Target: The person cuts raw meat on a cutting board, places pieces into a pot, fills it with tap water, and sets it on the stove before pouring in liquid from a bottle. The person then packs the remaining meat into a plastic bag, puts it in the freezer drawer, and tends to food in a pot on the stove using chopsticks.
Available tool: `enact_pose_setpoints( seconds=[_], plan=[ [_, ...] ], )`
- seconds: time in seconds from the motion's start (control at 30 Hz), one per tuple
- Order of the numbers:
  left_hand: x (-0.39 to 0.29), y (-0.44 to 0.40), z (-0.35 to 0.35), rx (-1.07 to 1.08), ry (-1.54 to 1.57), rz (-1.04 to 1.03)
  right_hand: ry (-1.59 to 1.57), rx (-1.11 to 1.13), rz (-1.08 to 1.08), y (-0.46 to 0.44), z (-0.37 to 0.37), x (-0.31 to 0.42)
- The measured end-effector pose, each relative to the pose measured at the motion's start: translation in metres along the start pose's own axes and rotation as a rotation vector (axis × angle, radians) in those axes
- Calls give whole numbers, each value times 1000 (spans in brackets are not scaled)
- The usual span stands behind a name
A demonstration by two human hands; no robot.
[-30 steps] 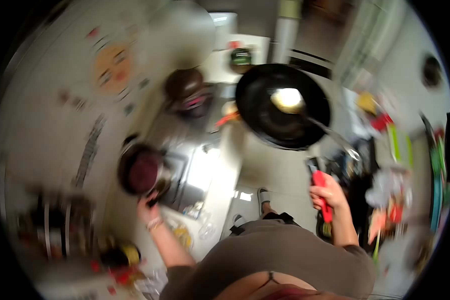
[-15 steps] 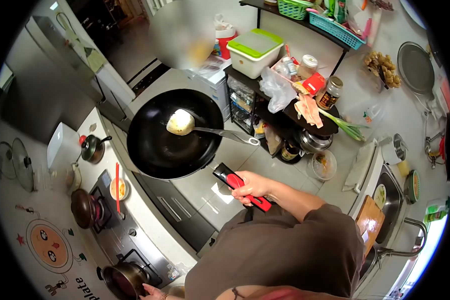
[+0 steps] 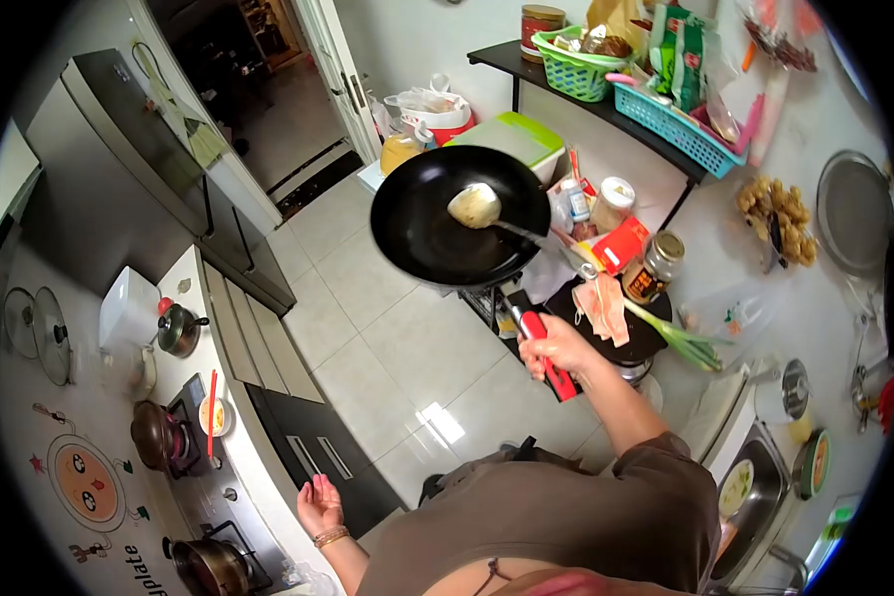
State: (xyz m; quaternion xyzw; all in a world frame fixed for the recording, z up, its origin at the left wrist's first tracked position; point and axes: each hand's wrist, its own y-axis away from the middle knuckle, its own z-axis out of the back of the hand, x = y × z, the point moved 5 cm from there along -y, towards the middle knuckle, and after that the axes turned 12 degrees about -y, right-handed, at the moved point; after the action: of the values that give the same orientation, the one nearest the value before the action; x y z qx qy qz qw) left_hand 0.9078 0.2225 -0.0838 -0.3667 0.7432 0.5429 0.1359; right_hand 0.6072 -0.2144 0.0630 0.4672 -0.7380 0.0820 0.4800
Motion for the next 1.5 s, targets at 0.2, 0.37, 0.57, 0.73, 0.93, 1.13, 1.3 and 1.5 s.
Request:
enact_pose_setpoints(
  seconds=[0.2, 0.37, 0.57, 0.73, 0.93, 1.13, 1.3, 1.5],
  plan=[
    [0, -9, 4, -160, -59, -24, -56, -88, 96, -86, 64, 57],
    [-18, -65, -36, -156, -88, 15, -57, -169, 207, -149, 94, 90],
    [-19, -117, -150, 42, -265, 76, -73, -189, 213, -197, 120, 120],
    [-3, -125, -219, 105, -340, 107, -77, -223, 210, -200, 129, 138],
    [47, -120, -240, 113, -332, 144, -32, -184, 176, -203, 146, 144],
    [97, -91, -261, 102, -330, 228, -48, -159, 52, -196, 146, 156],
    [116, -67, -265, 102, -346, 204, -229, 131, 75, -183, 151, 163],
    [117, -21, -227, -17, -260, 109, 845, -313, 541, -156, 228, 205]
  ],
)
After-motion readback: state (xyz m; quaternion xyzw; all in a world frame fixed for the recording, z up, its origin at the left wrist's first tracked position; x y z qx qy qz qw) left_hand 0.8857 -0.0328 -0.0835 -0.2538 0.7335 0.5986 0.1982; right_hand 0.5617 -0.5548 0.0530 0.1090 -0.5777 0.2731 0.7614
